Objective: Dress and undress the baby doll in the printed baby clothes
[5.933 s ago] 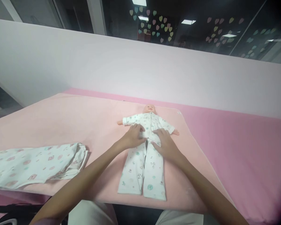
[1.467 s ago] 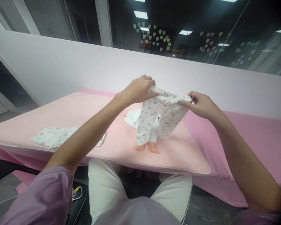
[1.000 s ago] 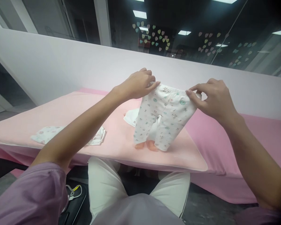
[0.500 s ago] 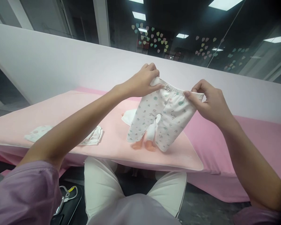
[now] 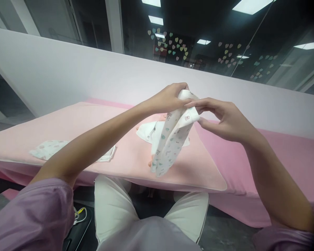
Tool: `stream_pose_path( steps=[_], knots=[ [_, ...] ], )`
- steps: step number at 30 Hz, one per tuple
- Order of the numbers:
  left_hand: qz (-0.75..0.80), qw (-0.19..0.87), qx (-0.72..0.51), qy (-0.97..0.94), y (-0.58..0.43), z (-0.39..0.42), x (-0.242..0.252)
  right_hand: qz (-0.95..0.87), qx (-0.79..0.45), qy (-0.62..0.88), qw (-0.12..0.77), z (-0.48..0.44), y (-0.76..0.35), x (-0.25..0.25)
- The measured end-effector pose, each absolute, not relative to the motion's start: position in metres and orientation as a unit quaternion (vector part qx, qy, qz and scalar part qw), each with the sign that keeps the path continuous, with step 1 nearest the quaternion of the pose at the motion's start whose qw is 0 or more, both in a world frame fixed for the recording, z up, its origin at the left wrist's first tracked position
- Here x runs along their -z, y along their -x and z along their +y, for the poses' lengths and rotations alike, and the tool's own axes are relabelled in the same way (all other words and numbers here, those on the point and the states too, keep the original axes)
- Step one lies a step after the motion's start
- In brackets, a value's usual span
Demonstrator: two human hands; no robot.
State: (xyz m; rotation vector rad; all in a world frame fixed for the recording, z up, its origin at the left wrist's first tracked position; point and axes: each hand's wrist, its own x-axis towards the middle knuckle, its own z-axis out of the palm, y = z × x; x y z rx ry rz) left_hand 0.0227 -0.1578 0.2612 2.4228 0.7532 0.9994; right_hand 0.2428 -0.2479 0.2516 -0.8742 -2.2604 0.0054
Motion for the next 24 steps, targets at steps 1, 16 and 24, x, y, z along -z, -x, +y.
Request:
stream_pose_path(
  steps=[1, 16, 24],
  knots=[
    [0.266, 0.219, -0.360, -0.867, -0.023, -0.159, -0.261, -0.868, 0.044, 0.342, 0.358, -0.245, -0.243, -0.250],
    [0.189, 0.387, -0.331, -0.840, -0.022, -0.154, -0.262, -0.772, 0.273, 0.378, 0.432, -0.197, -0.247, -0.251],
    [0.270, 0.237, -0.382, -0.852, -0.029, -0.146, -0.260, -0.694, 0.014, 0.392, 0.603, -0.190, -0.239, -0.168]
  ],
)
